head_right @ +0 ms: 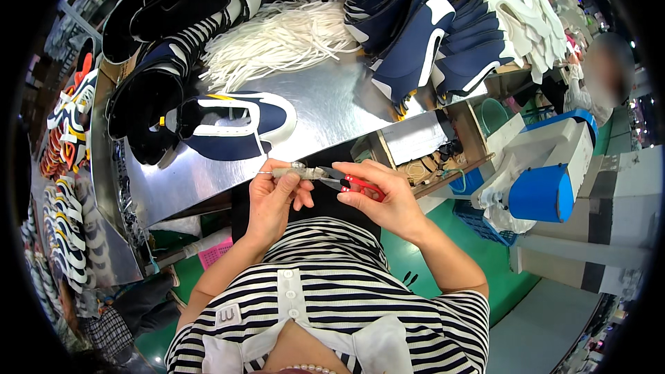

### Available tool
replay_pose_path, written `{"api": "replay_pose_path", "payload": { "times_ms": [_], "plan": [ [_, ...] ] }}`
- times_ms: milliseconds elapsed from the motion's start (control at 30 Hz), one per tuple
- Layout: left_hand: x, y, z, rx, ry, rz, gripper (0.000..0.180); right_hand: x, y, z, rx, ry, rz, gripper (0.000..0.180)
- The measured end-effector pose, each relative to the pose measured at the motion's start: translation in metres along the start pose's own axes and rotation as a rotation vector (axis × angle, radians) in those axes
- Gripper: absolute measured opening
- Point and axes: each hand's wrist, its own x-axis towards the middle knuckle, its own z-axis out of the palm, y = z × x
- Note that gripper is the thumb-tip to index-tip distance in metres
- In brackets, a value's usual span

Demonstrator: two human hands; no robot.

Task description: The person picks up a shoe from a pile on a metal table and begins threading white shoelaces through the eyelets. They use a small metal tool to pull the laces through the holes and continue lacing the shoe by hand.

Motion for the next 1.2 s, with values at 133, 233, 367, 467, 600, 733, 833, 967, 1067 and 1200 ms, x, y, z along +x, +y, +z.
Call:
{"api": "replay_pose_path", "payload": {
  "times_ms": [133,233,367,467,600,733,833,967,1067,1200],
  "plan": [
    [-0.001,0.004,0.004,0.044,-0.011,-0.008,0.012,0.001,-0.001,-0.002,-0.055,-0.011,-0.025,0.047],
    [-0.002,0.003,0.005,0.059,-0.022,-0.016,0.012,0.001,0.000,-0.004,-0.075,-0.028,-0.039,0.046],
    [0.000,0.003,0.004,0.093,-0.012,0.016,0.012,-0.003,0.007,-0.008,-0.072,0.029,-0.020,0.044],
    [0.001,0.001,0.005,0.087,-0.023,0.005,0.013,-0.005,0.011,-0.011,-0.060,0.038,-0.006,0.044],
    [0.001,-0.002,0.010,0.126,-0.023,0.015,0.013,-0.003,0.008,-0.010,-0.077,0.010,-0.036,0.042],
    [-0.001,-0.002,0.009,0.094,-0.046,-0.025,0.014,-0.001,0.006,-0.009,-0.094,-0.020,-0.094,0.041],
    [0.000,-0.003,0.010,0.104,-0.047,-0.044,0.014,0.000,0.008,-0.010,-0.166,-0.010,-0.170,0.040],
    [0.000,-0.005,0.012,0.112,-0.051,-0.023,0.014,-0.001,0.008,-0.008,-0.212,0.017,-0.207,0.040],
    [0.000,-0.005,0.013,0.087,-0.071,-0.021,0.014,-0.003,0.009,-0.009,-0.259,0.031,-0.240,0.039],
    [-0.001,-0.009,0.015,0.047,-0.077,-0.027,0.014,-0.008,0.009,-0.010,-0.299,0.043,-0.268,0.038]
  ]
}}
